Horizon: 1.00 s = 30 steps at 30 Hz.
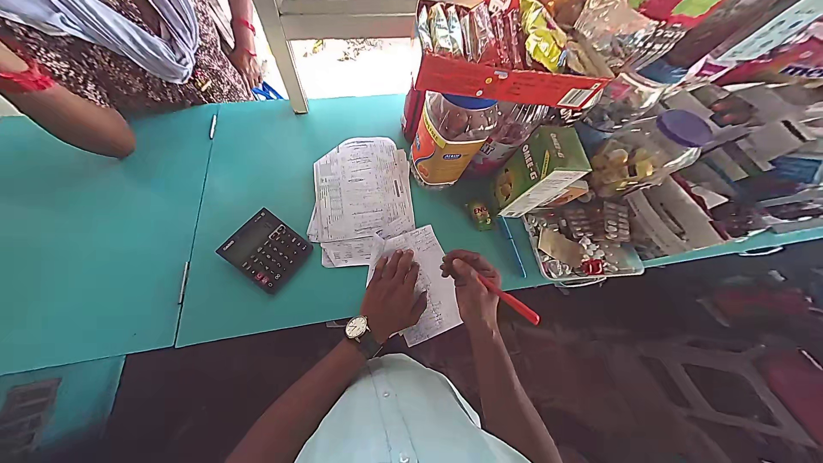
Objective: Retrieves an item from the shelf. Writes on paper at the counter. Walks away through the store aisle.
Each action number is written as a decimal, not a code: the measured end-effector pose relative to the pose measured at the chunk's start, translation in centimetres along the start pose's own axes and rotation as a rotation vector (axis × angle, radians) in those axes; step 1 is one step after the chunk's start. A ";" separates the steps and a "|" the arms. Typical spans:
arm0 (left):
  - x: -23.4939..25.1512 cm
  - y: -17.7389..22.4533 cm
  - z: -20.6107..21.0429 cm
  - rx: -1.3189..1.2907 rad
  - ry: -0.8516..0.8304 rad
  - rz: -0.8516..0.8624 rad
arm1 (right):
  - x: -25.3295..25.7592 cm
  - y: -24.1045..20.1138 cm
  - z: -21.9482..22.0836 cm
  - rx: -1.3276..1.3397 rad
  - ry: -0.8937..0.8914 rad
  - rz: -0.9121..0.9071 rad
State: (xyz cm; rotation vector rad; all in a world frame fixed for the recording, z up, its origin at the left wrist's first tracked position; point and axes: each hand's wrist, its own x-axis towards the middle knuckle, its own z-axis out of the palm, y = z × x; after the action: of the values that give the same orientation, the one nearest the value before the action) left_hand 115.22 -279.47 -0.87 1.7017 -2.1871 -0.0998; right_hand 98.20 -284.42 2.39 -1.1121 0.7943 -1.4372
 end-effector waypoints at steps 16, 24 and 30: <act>0.5 -1.2 -0.7 -0.281 0.370 -0.307 | 1.4 2.7 -0.2 -0.450 0.010 0.006; 0.1 -2.1 -1.5 -0.552 0.467 -0.372 | 1.8 3.3 0.9 -0.539 -0.023 0.008; -2.1 -0.5 -0.9 -0.174 0.472 -0.125 | 4.3 5.2 3.1 -0.498 0.052 -0.045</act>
State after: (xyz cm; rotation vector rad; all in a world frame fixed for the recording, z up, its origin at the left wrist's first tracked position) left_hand 116.39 -277.47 -0.65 1.5719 -1.6795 0.0720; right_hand 103.03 -289.22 -0.48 -1.4757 1.2121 -1.3433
